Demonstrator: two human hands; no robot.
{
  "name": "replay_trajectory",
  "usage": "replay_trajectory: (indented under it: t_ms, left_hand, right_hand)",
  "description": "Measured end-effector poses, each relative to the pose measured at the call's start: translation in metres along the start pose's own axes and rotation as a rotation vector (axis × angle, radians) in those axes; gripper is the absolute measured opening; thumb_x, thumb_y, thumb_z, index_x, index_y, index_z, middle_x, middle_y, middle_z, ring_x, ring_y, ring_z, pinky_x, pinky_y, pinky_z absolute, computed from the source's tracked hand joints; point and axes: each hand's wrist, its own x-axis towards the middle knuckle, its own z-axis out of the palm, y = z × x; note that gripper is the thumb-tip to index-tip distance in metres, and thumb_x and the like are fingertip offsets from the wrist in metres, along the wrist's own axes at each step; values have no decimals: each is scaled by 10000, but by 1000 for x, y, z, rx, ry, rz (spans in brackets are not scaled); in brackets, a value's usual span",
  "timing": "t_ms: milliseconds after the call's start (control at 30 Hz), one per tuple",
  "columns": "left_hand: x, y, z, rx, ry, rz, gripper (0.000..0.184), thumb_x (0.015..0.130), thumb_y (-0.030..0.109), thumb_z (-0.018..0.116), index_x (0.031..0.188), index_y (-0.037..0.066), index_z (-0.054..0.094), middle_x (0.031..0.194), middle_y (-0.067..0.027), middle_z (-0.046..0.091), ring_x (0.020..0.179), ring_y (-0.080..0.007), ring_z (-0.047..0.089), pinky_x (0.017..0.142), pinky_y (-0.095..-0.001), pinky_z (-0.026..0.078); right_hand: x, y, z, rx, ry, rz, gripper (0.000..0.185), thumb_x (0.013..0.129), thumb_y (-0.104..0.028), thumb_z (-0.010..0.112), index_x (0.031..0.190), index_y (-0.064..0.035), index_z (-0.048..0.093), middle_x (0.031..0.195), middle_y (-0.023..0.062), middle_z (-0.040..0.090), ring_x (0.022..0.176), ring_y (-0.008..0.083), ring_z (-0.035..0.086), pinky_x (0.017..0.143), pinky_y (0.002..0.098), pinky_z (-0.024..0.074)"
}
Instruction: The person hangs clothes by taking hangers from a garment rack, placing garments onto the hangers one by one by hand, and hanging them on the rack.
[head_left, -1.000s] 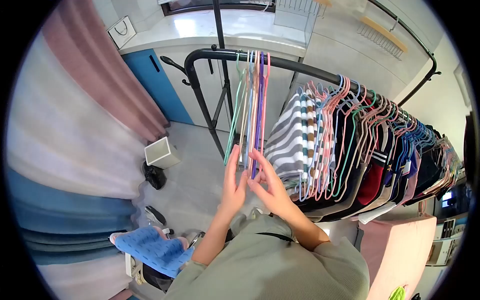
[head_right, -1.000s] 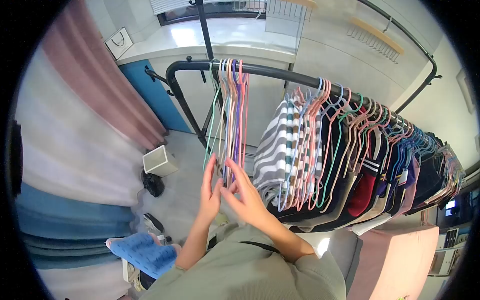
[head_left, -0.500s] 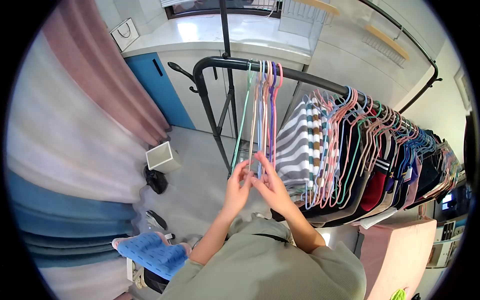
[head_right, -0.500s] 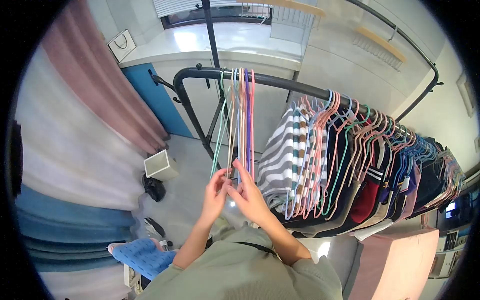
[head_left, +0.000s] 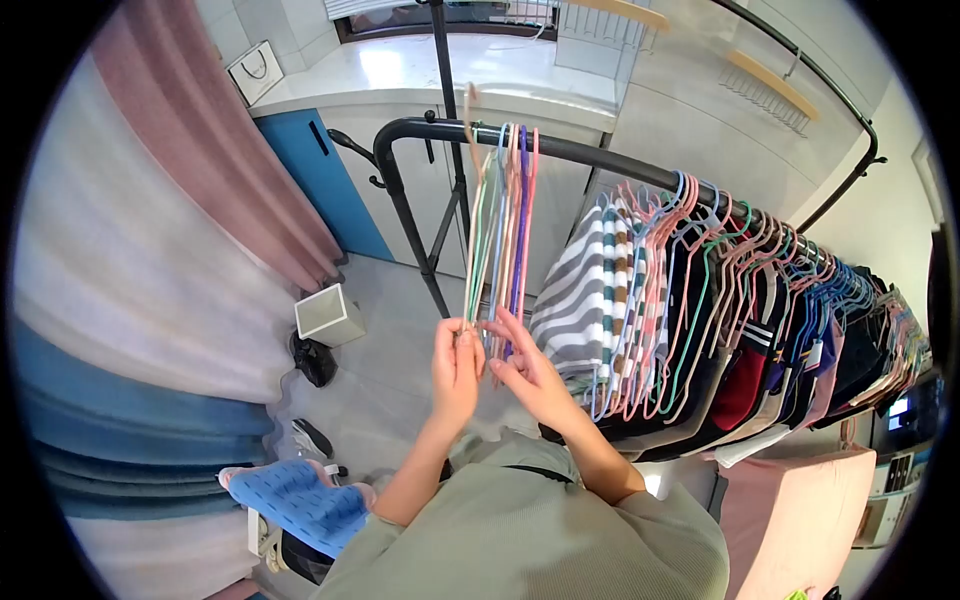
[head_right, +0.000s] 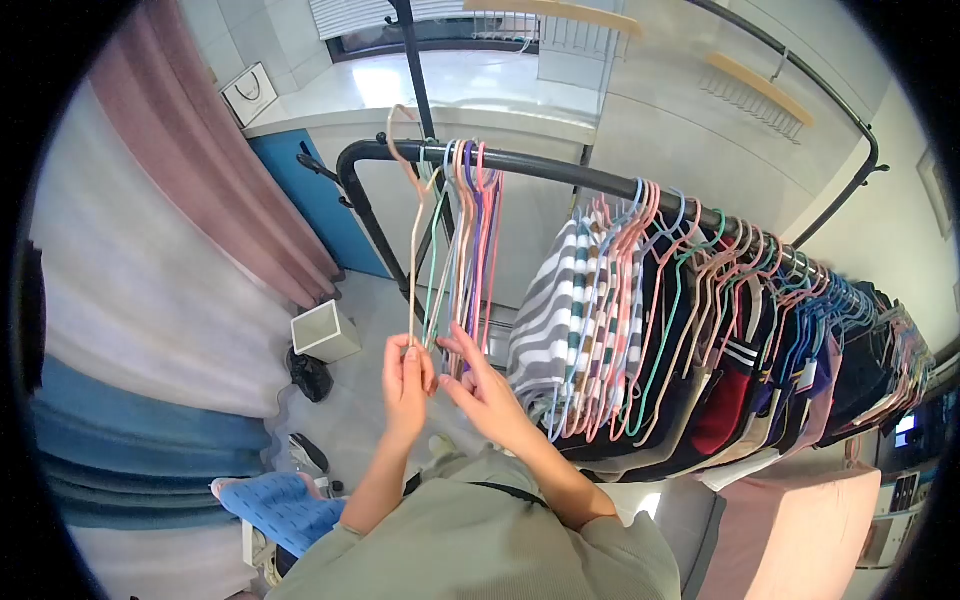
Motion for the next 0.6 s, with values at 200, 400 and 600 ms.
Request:
replay_trajectory:
  t_ms: [200, 400, 600]
  left_hand:
    - [-16, 16, -4, -181, 102, -102, 128, 962, 177, 357, 913, 73, 416, 542, 29, 344, 428, -34, 268, 402, -196, 269]
    - [-37, 19, -6, -215, 215, -128, 136, 961, 191, 367, 900, 87, 431, 513, 44, 319, 380, -31, 224, 381, -200, 243]
    - [-75, 33, -31, -336, 321, -124, 157, 945, 198, 413, 863, 68, 445, 490, 49, 311, 358, -24, 214, 355, -196, 220]
  right_hand:
    - [-8, -4, -10, 30, -67, 14, 652, 845, -49, 519, 1403, -89, 184, 1324, 112, 413, 596, 47, 429, 548, 190, 380]
    - [-16, -14, -13, 19, -157, 48, 645, 838, -59, 545, 1392, -93, 215, 1298, 99, 446, 543, 50, 390, 508, 199, 362]
    - [-22, -6, -20, 22, -248, 26, 642, 835, -51, 543, 1389, -95, 222, 1280, 87, 452, 543, 54, 385, 512, 201, 360]
